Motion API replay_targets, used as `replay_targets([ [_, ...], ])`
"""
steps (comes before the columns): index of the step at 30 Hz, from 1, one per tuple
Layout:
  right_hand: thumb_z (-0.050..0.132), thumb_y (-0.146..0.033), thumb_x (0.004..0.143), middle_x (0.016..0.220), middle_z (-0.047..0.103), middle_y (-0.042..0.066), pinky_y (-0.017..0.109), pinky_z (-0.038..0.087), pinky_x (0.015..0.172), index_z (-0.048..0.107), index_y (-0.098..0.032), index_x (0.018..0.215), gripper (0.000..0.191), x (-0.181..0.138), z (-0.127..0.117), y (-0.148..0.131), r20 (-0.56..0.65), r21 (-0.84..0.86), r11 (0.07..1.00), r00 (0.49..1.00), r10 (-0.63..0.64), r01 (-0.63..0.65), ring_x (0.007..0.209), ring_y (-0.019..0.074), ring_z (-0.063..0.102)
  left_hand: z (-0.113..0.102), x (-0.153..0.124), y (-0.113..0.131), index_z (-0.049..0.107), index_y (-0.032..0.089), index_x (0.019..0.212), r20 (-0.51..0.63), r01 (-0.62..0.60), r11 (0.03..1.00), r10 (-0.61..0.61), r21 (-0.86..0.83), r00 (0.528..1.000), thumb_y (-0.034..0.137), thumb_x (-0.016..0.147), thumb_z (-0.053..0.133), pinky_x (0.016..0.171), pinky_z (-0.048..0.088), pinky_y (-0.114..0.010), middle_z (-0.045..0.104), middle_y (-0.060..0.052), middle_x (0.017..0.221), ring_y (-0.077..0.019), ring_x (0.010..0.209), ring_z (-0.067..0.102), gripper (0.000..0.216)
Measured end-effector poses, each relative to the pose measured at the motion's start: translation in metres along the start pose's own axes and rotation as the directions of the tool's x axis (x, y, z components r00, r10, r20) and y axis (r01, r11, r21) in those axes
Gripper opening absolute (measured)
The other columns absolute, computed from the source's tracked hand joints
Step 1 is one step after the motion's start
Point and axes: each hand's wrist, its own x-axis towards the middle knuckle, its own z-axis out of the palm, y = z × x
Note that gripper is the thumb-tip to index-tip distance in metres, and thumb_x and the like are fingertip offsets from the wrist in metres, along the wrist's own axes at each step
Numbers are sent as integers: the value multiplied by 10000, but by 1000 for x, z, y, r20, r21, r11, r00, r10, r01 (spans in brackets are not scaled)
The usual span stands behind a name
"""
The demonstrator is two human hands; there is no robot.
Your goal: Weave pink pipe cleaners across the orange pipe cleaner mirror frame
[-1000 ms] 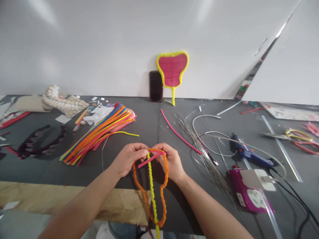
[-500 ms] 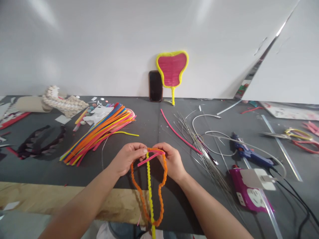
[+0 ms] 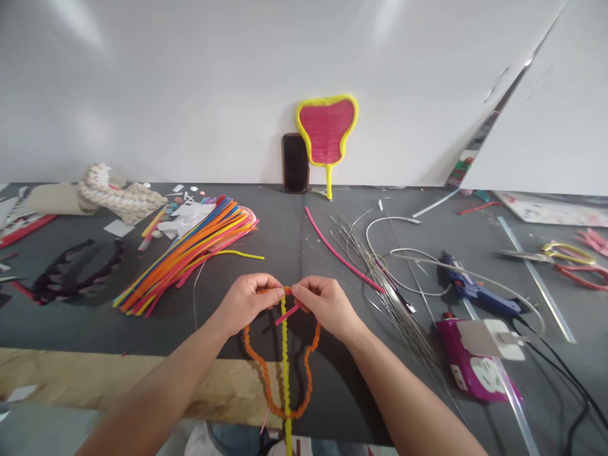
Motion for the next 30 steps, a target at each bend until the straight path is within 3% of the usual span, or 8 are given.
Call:
replay_targets([
  [3, 586, -479, 799, 557, 527, -22, 233, 325, 508, 593, -166, 635, 354, 0, 1, 2, 2, 4, 999, 999, -33, 33, 523, 96, 430, -2, 0, 0, 660, 146, 699, 16, -8, 999, 9, -39, 1000, 377, 730, 632, 546, 381, -222, 599, 11, 582, -114, 548, 511, 235],
  [6, 602, -474, 793, 548, 517, -24, 230, 328, 510, 584, -165, 621, 354, 1, -1, 2, -20, 57, 997, 999, -45, 46, 522, 94, 428, -12, 3, 1, 677, 139, 788, 68, 35, 952, -15, -304, 998, 460, 761, 605, 667, 465, -263, 666, -36, 707, -157, 674, 601, 331],
  [10, 639, -491, 765, 591, 543, -19, 227, 351, 515, 592, -168, 658, 343, 3, -7, 1, -84, 228, 972, 996, -33, 52, 518, 92, 445, -25, 10, -3, 664, 134, 983, 200, 209, 693, -95, -690, 975, 504, 806, 545, 768, 520, -384, 698, -131, 937, -232, 839, 660, 427],
  [14, 644, -513, 759, 613, 561, -7, 224, 355, 508, 588, -168, 672, 360, 5, -9, 3, -48, 289, 956, 998, -38, 51, 527, 98, 461, -16, 12, -11, 654, 160, 1034, 383, 304, 690, -42, -656, 923, 233, 730, 708, 764, 538, -354, 695, -126, 988, -201, 811, 674, 317],
  [17, 608, -527, 786, 577, 531, -20, 226, 341, 508, 582, -167, 670, 379, 5, -8, 3, -59, 194, 978, 996, -71, 81, 521, 96, 438, -2, 9, -15, 646, 179, 1083, 474, 312, 708, 37, -634, 880, 216, 704, 751, 778, 543, -364, 685, -108, 1006, -207, 822, 680, 396],
  [23, 504, -597, 822, 584, 513, -20, 240, 347, 507, 620, -174, 752, 444, 7, -8, 4, -150, -30, 986, 974, -167, 165, 537, 115, 441, 6, 9, -19, 661, 172, 1075, 378, 232, 676, 74, -700, 923, 286, 692, 771, 728, 556, -354, 692, -75, 893, -162, 703, 660, 415],
  [26, 453, -628, 830, 658, 580, 2, 251, 409, 540, 646, -183, 880, 488, 8, -11, 5, -195, 55, 988, 972, -129, 143, 587, 134, 514, 4, 11, -20, 685, 139, 981, 302, 215, 663, 18, -717, 953, 296, 636, 806, 662, 555, -322, 685, -54, 781, -137, 610, 630, 398],
  [30, 550, -559, 801, 770, 634, 22, 265, 474, 606, 648, -187, 927, 405, 8, -15, 5, -145, 214, 968, 984, -103, 133, 659, 140, 573, 4, 11, -17, 689, 128, 954, 217, 196, 660, -52, -726, 975, 309, 600, 822, 608, 542, -296, 667, -25, 709, -113, 544, 598, 418],
])
